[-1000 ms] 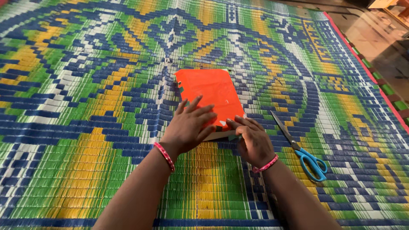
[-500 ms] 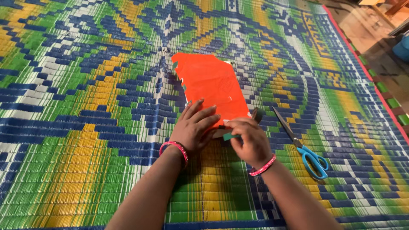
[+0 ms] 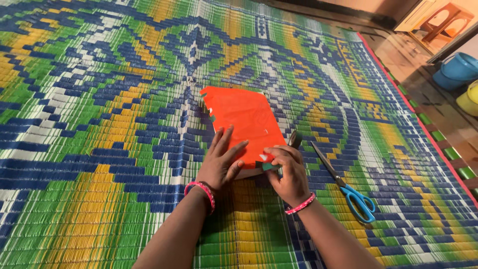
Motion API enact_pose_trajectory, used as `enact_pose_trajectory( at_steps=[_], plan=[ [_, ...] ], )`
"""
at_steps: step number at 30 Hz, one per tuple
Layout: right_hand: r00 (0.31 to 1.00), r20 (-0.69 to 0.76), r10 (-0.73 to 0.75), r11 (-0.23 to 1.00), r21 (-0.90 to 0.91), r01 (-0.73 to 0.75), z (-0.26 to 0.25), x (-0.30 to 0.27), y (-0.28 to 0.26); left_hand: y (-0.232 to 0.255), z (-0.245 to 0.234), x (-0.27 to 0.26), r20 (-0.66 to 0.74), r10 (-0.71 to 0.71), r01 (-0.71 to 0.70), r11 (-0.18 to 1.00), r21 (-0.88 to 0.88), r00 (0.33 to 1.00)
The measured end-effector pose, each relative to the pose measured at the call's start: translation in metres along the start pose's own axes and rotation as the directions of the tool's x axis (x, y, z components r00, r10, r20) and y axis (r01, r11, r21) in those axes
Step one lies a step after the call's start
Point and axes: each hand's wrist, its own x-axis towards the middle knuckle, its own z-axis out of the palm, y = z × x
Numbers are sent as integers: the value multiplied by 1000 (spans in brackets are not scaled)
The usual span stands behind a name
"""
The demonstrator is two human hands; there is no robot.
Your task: The person wraps a book with orange paper, folding the edges and securing them with green tape. They use scissors to cut tape and smooth the cover, then flip the book to finish the other side.
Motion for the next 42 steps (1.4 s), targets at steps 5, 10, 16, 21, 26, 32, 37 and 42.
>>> enact_pose_trajectory(
  at_steps=[5, 10, 16, 21, 26, 32, 37, 42],
  plan=[
    [999, -6, 49, 998, -46, -49, 5, -2, 6, 6, -5, -2, 37, -34, 36, 997, -69, 999],
    [998, -11, 69, 993, -98, -70, 12, -7, 15, 14, -5, 1, 61, -86, 86, 996, -1, 994],
    [1000, -9, 28, 999, 46, -27, 10, -1, 17, 12, -3, -1, 64, -131, 128, 991, 40, 989],
    [995, 47, -92, 994, 67, 88, 12, -3, 16, 8, 0, -1, 66, -141, 138, 990, 37, 988],
    [981, -32, -193, 981, 4, 194, 23, 1, 16, 14, -5, 1, 37, -125, 124, 991, 45, 991],
    [969, -71, -237, 971, -3, 238, 25, -2, 16, 13, -5, 3, 68, -150, 148, 988, 38, 986],
    [995, -39, -92, 982, 161, 97, 24, -2, 15, 14, -7, 4, 64, -141, 139, 990, 34, 988],
    [1000, -30, 8, 984, 178, -2, 28, -5, 22, 12, -2, 0, 42, -126, 124, 991, 53, 991]
  ],
)
